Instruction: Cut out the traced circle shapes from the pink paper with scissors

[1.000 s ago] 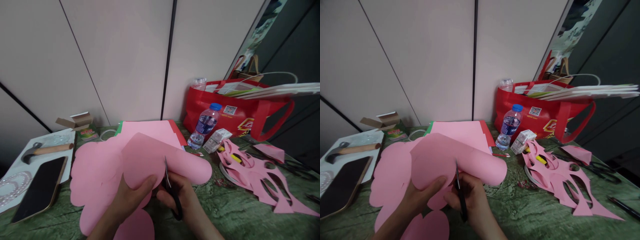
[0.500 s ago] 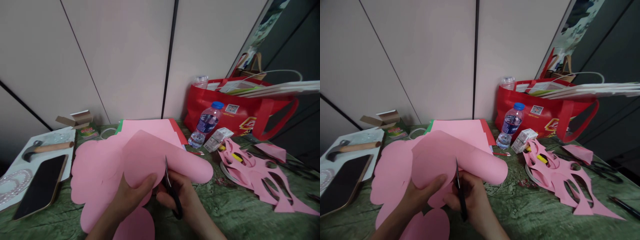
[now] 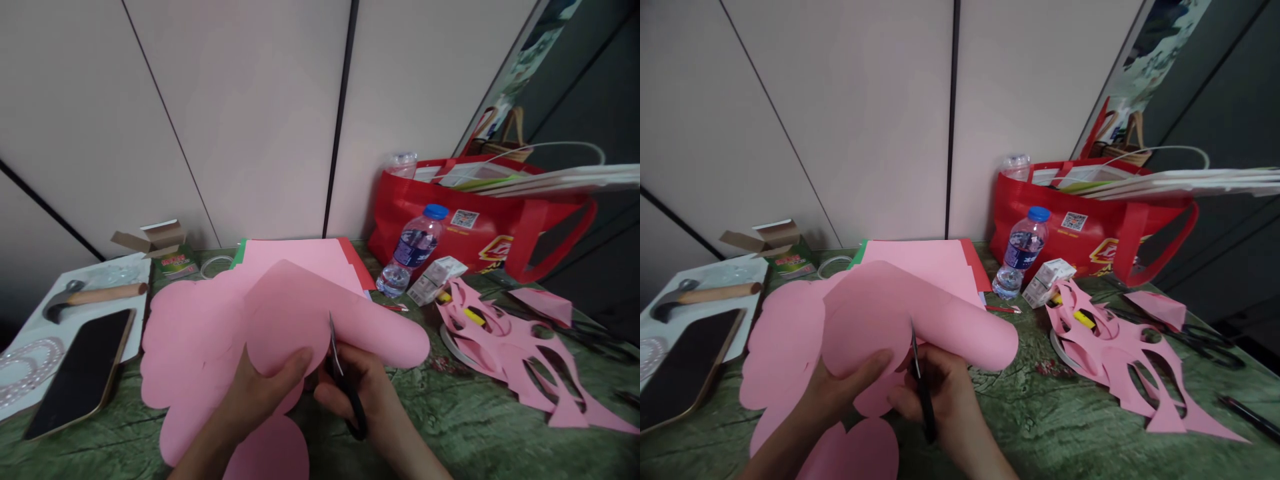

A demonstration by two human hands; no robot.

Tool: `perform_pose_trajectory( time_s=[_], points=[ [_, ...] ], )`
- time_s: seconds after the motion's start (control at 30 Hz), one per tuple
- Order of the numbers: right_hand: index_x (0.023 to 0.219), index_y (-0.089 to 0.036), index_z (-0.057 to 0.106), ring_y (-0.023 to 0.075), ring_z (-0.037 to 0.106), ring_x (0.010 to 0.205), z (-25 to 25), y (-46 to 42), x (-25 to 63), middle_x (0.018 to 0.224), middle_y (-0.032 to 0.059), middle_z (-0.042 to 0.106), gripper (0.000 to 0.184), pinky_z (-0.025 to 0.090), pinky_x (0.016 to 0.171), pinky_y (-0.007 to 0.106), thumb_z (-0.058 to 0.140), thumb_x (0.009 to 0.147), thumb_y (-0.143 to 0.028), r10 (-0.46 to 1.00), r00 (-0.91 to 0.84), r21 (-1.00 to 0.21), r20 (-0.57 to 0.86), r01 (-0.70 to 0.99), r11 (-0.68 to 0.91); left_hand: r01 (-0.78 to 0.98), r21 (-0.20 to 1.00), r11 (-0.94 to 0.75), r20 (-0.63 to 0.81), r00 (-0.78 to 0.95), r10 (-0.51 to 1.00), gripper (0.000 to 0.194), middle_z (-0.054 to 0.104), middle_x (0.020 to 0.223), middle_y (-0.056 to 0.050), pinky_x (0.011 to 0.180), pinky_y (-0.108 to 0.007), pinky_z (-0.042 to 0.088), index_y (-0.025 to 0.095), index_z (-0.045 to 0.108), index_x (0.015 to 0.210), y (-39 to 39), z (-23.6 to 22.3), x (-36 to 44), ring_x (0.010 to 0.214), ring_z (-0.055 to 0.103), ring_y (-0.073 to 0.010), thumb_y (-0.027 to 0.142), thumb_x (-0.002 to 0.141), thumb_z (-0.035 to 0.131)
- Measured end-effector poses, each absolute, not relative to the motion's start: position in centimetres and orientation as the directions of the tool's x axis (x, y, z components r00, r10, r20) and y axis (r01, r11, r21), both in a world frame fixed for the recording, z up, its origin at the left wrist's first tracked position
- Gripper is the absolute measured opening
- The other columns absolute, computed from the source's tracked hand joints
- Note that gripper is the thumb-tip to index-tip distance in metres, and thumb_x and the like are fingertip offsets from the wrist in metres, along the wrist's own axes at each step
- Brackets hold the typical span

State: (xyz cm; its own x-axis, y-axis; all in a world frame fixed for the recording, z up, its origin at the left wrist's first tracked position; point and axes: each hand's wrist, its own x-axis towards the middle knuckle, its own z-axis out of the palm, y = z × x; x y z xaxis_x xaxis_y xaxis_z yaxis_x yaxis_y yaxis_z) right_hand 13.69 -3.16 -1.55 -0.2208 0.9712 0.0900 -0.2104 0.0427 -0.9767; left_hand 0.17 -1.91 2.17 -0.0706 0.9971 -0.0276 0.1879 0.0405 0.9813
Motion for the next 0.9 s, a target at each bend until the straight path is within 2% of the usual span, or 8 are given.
perform_pose_trajectory(
  time_s=[0.17, 0.63, 0.9],
  points=[
    [0.063, -0.018, 0.049, 0.0085, 0.029, 0.045, -1.18, -3.28, 13.73, 0.050, -0.0066, 0.036, 0.036, 0.023, 0.041, 0.023, 0.069, 0.062, -0.048, 0.971, -0.217, -0.979, 0.098, -0.198, 0.055, 0.179, 0.982, 0.056, -0.042, -0.082, 0.996, 0.051, 0.067, 0.085, -0.011, 0.078, -0.044, 0.049, 0.014, 0.057, 0.103, -1.85, 1.97, 0.01, 0.086, 0.061, -0.0285, 0.041, 0.062, 0.065],
    [0.062, -0.018, 0.050, 0.0077, 0.029, 0.044, -1.73, -3.24, 13.94, 0.050, -0.0067, 0.037, 0.030, 0.023, 0.041, 0.022, 0.070, 0.064, -0.040, 0.968, -0.230, -0.983, 0.099, -0.174, 0.059, 0.174, 0.984, 0.037, -0.025, -0.067, 0.997, 0.045, 0.068, 0.086, -0.008, 0.076, -0.039, 0.049, 0.015, 0.058, 0.100, -1.79, 2.61, -0.13, 0.083, 0.062, -0.0254, 0.037, 0.061, 0.063],
    [0.069, -0.017, 0.055, 0.0092, 0.032, 0.047, -1.96, -3.28, 14.00, 0.053, -0.0053, 0.042, 0.027, 0.024, 0.043, 0.023, 0.072, 0.063, -0.038, 0.965, -0.242, -0.978, 0.097, -0.202, 0.047, 0.178, 0.984, 0.017, -0.002, -0.084, 0.996, 0.042, 0.067, 0.085, -0.007, 0.074, -0.038, 0.049, 0.017, 0.059, 0.096, -1.74, 2.64, -0.16, 0.082, 0.062, -0.0254, 0.037, 0.060, 0.064]
  ],
)
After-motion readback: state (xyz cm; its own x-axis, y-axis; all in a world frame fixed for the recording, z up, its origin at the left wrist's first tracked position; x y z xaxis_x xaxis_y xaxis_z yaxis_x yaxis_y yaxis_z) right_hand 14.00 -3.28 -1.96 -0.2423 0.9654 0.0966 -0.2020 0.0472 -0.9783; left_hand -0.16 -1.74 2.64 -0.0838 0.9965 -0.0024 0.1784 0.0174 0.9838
